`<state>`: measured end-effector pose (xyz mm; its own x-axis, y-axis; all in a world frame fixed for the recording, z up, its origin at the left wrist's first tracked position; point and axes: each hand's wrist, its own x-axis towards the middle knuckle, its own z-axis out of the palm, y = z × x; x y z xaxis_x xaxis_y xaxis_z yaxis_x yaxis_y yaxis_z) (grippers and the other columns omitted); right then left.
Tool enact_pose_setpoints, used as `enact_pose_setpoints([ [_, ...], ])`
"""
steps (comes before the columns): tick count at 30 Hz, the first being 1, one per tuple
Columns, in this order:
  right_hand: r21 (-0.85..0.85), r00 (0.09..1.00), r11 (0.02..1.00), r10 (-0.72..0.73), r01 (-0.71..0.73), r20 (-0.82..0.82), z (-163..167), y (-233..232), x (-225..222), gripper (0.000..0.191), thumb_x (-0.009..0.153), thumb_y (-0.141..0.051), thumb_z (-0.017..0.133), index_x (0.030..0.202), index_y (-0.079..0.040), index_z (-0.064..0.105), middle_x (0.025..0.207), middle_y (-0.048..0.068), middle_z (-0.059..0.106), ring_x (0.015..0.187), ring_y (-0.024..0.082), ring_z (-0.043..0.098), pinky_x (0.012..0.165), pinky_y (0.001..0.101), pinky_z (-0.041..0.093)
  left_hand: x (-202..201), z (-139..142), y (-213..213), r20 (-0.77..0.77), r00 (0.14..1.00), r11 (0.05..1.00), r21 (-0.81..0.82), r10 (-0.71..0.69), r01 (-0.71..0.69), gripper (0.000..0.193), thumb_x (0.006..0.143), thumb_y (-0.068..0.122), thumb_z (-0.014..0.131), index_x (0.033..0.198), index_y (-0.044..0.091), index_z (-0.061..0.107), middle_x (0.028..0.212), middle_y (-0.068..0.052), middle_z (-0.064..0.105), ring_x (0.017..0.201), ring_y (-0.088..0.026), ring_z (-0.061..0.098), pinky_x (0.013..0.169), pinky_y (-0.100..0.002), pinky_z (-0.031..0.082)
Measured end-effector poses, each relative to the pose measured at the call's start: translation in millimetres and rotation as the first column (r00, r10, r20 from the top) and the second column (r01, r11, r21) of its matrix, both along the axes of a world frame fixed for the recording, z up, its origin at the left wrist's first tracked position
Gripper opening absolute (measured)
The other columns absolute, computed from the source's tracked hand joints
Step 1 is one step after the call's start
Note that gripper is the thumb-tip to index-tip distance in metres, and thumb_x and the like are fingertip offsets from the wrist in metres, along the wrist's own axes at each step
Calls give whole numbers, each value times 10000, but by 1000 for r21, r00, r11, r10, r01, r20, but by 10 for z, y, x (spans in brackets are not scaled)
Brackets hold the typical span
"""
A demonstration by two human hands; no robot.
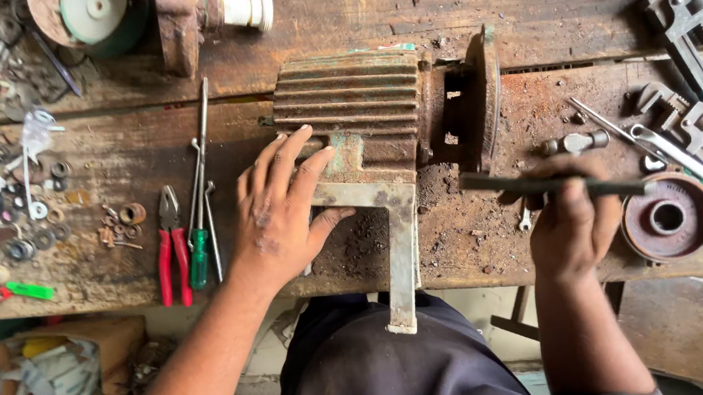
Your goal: The person works at a cluttered workbench to disassemble a rusted electric motor mounted on a metal stand. They pry at the motor housing with a chisel-like bar, tap it with a hammer, and use a wrench on the end cover to loosen and separate the rusted parts.
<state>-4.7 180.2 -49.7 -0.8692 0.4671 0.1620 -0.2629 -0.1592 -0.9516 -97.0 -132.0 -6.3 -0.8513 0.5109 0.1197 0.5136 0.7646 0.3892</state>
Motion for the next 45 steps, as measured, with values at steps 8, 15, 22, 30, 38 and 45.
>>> enact_pose_setpoints([
  [8,654,992,746,-93,126,-85,-210,-331,305,224,1053,-128,655,1181,30,559,939,173,687,779,229,688,665,294,530,-37,71,36,-27,994,986,-138,-103,98,786,818,349,817,1480,133,452,1568,-207,336,1457,-484,317,1111,-671,308],
  [15,580,957,763,-207,287,-201,-409,-591,167,248,1058,-161,639,1191,4,512,1011,221,706,807,268,697,759,331,571,-187,66,36,50,978,969,-136,-202,207,875,725,275,867,1480,162,438,1615,-263,241,1473,-532,247,1162,-697,251],
  [22,188,783,770,-548,610,-295,-509,-940,247,311,983,-226,724,1122,-46,511,873,229,714,665,234,704,647,311,578,-258,26,-7,181,961,966,-115,-207,230,879,684,213,849,1463,140,449,1628,-237,240,1500,-536,201,1118,-667,277],
  [30,358,818,741,-464,568,-340,-677,-1003,99,298,1011,-279,692,1129,-36,566,841,235,711,657,232,717,580,297,606,-331,2,-40,236,952,963,-139,-193,230,815,714,296,830,1437,147,485,1611,-238,235,1472,-539,191,1094,-682,264],
  [38,114,888,889,-418,443,-193,-823,-898,205,330,1028,-262,715,1080,42,598,840,182,711,712,244,729,634,353,616,-293,-81,-121,188,956,961,-121,-225,249,830,691,304,841,1450,188,525,1654,-209,248,1521,-507,183,1146,-658,265],
  [45,145,838,838,-481,526,-257,-722,-1006,92,336,1035,-240,704,1121,34,530,838,174,676,716,262,729,638,334,612,-299,-109,-129,222,952,962,-126,-210,241,826,674,266,852,1432,218,527,1639,-209,238,1513,-503,148,1141,-674,255],
])
